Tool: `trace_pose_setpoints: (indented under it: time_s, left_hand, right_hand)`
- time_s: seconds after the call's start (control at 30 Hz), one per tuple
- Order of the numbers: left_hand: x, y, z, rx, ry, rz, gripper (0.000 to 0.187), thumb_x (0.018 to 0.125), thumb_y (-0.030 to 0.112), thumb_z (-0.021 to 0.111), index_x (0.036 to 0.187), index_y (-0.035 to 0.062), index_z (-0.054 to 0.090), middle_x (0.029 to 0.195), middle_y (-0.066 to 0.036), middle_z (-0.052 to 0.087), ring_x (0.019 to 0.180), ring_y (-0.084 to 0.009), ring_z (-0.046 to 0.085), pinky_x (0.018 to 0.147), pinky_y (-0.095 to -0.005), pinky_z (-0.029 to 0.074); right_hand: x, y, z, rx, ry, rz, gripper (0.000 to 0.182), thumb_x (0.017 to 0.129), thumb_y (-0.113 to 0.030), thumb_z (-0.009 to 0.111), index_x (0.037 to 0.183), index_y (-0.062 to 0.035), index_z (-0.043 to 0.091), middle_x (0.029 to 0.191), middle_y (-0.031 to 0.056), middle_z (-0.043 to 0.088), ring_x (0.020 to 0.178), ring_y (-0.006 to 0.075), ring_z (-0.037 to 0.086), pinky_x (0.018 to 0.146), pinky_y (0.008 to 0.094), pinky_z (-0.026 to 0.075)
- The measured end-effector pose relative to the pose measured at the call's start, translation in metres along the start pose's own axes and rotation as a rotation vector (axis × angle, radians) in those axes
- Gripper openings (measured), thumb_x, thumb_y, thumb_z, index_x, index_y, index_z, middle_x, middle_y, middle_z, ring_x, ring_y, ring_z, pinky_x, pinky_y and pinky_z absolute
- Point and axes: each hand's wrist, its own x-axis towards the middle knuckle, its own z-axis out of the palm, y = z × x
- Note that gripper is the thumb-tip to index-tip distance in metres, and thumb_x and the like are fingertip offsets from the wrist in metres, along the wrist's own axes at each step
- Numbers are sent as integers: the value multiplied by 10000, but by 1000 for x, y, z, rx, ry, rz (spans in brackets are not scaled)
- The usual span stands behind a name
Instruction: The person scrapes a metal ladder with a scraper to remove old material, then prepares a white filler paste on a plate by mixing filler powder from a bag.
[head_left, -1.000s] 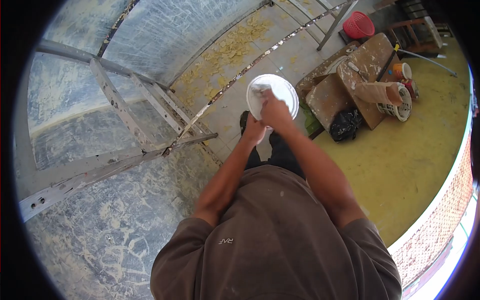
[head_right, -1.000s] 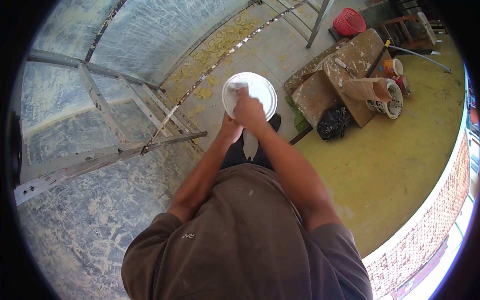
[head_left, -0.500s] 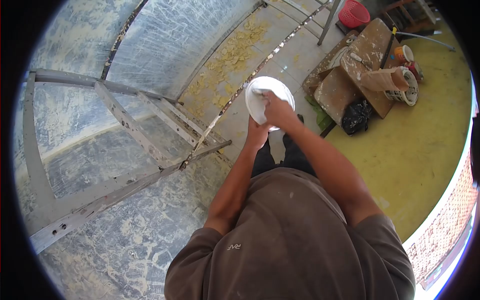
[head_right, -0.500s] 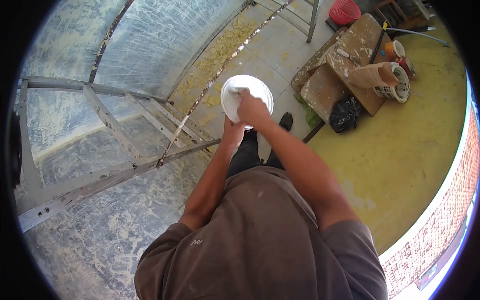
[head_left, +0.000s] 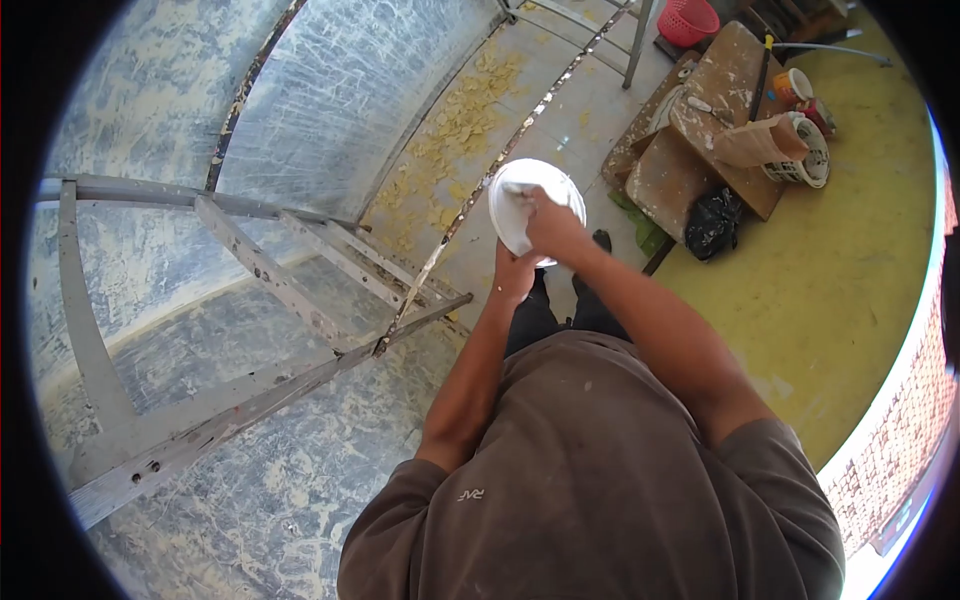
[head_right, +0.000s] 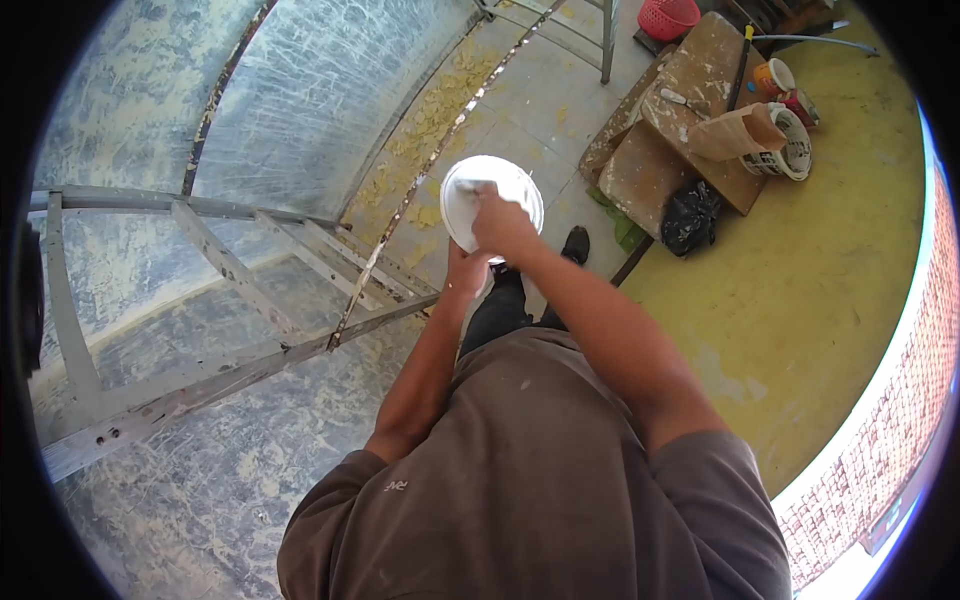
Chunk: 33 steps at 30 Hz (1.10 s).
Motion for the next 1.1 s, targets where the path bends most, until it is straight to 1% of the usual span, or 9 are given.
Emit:
trace_pose_setpoints:
  time_s: [0.07,0.13,0.2,0.3,0.47,0.53,0.67,0.87,1.1]
  left_hand:
    - [-14,-1,-7,122,-17,39,521,787,-40,619,1285,3,472,1206,-99,577,1095,-211,582,917,-342,483]
    - [4,11,-3,12,13,57,559,747,-55,621,1281,-10,461,1220,-107,571,1100,-203,579,910,-330,480]
    - [8,21,-7,91,58,-96,545,745,-31,654,1259,7,477,1131,-91,604,1021,-184,604,887,-339,480]
    - [1,-1,-15,231,-29,34,448,835,45,637,1248,6,469,1119,-93,602,987,-167,604,839,-314,498]
    - [5,23,9,107,-13,90,511,806,16,641,1276,16,441,1159,-81,570,1038,-168,582,821,-300,495]
    - [-1,7,5,199,30,94,555,760,-48,615,1283,8,435,1173,-97,569,1056,-178,575,851,-316,486]
    - [3,33,23,-74,96,135,570,742,-119,546,1288,-11,423,1158,-136,587,1084,-250,588,933,-382,471]
    - [16,44,46,-158,172,37,580,750,-133,501,1298,44,432,1201,-146,558,1094,-281,587,954,-401,474]
    - [17,44,67,-88,-369,-126,632,779,7,558,1380,28,362,1296,-136,511,1189,-305,520,987,-441,434]
  right_hand:
    - [3,-13,-24,132,-161,84,377,897,-166,444,1247,-41,500,945,284,651,903,440,641,803,499,496]
    - [24,58,38,-87,-35,-520,423,891,-156,439,1296,-42,478,929,283,651,882,438,648,775,482,515]
    - [-22,8,9,10,-74,-191,433,878,-150,446,1295,-38,476,955,286,648,924,429,643,825,468,507]
    - [12,-18,-34,272,-185,204,417,886,-176,450,1277,-35,481,973,279,648,877,382,669,806,490,504]
    - [-12,-6,2,187,44,-81,381,928,-178,495,1286,-53,458,950,218,644,887,388,643,751,447,515]
    - [24,6,-24,525,-75,205,386,924,-208,441,1285,-72,469,836,238,661,717,373,661,678,471,515]
    - [-16,3,-39,103,291,-15,389,921,-284,528,1247,-77,480,867,271,651,836,459,626,765,509,481]
    - [-34,45,-42,350,336,30,361,928,-347,546,1192,-108,491,879,196,680,885,380,647,787,471,472]
    - [-7,63,-77,735,899,57,332,957,-280,534,1189,-58,452,709,144,623,622,271,618,622,412,472]
